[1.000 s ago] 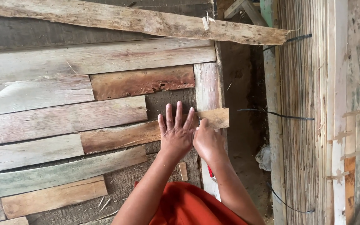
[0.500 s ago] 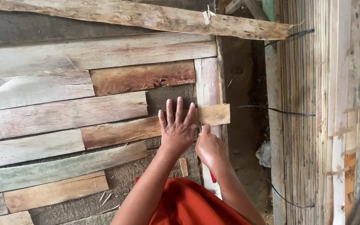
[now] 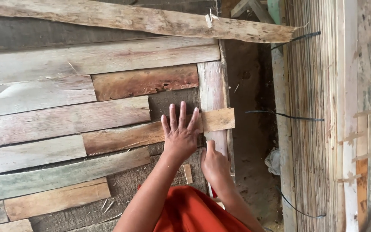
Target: The person uses a red utility knife to cut wooden planks on a workbench. They repeatedly position planks, score them with the knife, and break them along the scored line. The person handles multiple planks of varying sizes and places cut pieces aside.
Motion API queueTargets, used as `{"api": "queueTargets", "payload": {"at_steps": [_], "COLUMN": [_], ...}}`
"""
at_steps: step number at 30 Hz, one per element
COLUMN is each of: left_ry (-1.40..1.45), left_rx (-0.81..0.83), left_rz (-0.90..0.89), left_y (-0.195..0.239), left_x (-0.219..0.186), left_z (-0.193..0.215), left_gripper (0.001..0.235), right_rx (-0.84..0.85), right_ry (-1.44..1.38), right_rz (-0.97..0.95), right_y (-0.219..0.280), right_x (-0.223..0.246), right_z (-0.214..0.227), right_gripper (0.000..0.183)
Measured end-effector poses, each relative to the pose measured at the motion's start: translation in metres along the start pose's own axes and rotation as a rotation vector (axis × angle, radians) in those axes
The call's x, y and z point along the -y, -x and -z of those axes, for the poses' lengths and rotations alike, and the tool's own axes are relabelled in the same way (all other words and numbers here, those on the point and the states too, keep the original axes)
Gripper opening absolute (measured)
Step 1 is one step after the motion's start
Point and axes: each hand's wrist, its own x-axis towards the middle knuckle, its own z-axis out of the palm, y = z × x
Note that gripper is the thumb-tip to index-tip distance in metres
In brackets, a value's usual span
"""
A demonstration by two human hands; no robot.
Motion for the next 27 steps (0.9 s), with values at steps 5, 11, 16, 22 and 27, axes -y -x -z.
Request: {"api": "queueTargets", "payload": {"at_steps": [5,11,16,22,27], "left_ry": [-0.029,-0.038,-0.047,-0.052,-0.136], "left_rx": [0.013,0.066,0.089,0.075,-0.002], "left_rz": [0.003,0.023,0.029,0.020,-0.015], "left_y": [0.002,0.003,0.003,0.002,0.009], "left_x": [-0.005,-0.010,-0.008,-0.006,-0.008], "left_z": [0.009,0.017,0.018,0.013,0.013], "left_gripper": [0.063,0.063,0.062,0.061,0.066], "right_rx": [-0.461,-0.815,-0.985,-0.951,-1.050], "right_ry": [-0.363,-0.354,-0.425,-0.740,-0.496], "right_rz": [-0.039,0.009,0.077,0.032,0.411], "right_y": [-0.015,-0.042,-0.065,-0.041,-0.020], "right_x": [-0.025,-0.031,-0.048,-0.013,0.031], "right_z": [0.004,-0.001,-0.012,0.012,-0.013], "right_gripper": [0.025,0.043,0.031,0.043,0.016]}}
